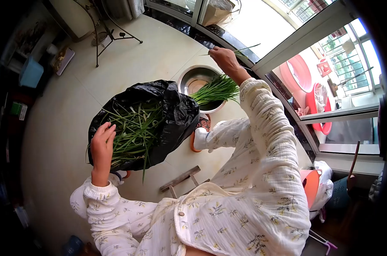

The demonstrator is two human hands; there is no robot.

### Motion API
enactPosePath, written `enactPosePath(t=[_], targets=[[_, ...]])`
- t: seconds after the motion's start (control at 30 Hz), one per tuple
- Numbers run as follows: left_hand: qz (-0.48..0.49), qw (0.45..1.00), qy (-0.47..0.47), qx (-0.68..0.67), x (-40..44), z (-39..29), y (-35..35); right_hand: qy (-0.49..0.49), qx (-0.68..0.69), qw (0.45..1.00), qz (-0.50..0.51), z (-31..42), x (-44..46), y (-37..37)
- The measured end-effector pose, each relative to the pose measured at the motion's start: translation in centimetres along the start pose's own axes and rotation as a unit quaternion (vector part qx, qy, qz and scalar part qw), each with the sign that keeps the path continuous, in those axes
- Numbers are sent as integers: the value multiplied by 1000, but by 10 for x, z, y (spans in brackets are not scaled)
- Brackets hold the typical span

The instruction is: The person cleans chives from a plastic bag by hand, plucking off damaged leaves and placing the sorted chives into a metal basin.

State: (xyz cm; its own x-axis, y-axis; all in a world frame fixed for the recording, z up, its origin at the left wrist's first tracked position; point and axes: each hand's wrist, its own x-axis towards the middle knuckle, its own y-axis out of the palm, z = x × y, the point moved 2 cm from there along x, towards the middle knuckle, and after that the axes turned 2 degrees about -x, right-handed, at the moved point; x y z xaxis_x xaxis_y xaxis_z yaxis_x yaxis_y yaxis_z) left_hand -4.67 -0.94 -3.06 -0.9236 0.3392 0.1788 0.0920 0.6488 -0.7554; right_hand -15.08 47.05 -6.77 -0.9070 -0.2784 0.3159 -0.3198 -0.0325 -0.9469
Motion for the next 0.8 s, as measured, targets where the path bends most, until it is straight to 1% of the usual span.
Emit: enactPosePath(t=[0.07,0.1,0.13,0.17,0.2,0.23,0.27,0.3,0.33,0.4,0.5,0.63,0.73,0.77,0.8], targets=[[-23,1000,-3,-13,6,-7,-4,-36,-14,996,85,-2,-17,55],[-27,1000,-13,7,9,-8,-5,-48,-21,990,133,-2,-28,88],[-27,999,5,40,10,-3,-5,-33,-47,984,168,1,-42,116],[-31,999,-13,37,11,-2,-3,0,-22,973,229,3,-52,141],[-34,998,-30,36,13,0,-2,-24,-19,973,228,0,-68,181],[-27,998,-44,38,13,6,0,-5,18,967,252,4,-80,196],[-31,997,-62,27,14,10,2,11,21,962,273,11,-88,204],[-36,997,-72,22,15,14,4,45,42,966,251,16,-97,221],[-41,996,-83,16,17,17,7,24,64,960,273,20,-104,227],[-35,996,-79,18,22,20,11,65,73,964,246,31,-111,239],[-23,997,-76,25,31,23,18,69,111,963,236,43,-114,250],[-8,997,-70,34,35,24,25,89,108,961,240,59,-113,261],[-15,997,-70,25,36,22,26,110,125,956,240,66,-116,270],[-22,997,-61,28,35,23,26,113,131,956,235,67,-115,274],[-26,998,-52,33,35,23,24,60,130,961,235,67,-114,265]])
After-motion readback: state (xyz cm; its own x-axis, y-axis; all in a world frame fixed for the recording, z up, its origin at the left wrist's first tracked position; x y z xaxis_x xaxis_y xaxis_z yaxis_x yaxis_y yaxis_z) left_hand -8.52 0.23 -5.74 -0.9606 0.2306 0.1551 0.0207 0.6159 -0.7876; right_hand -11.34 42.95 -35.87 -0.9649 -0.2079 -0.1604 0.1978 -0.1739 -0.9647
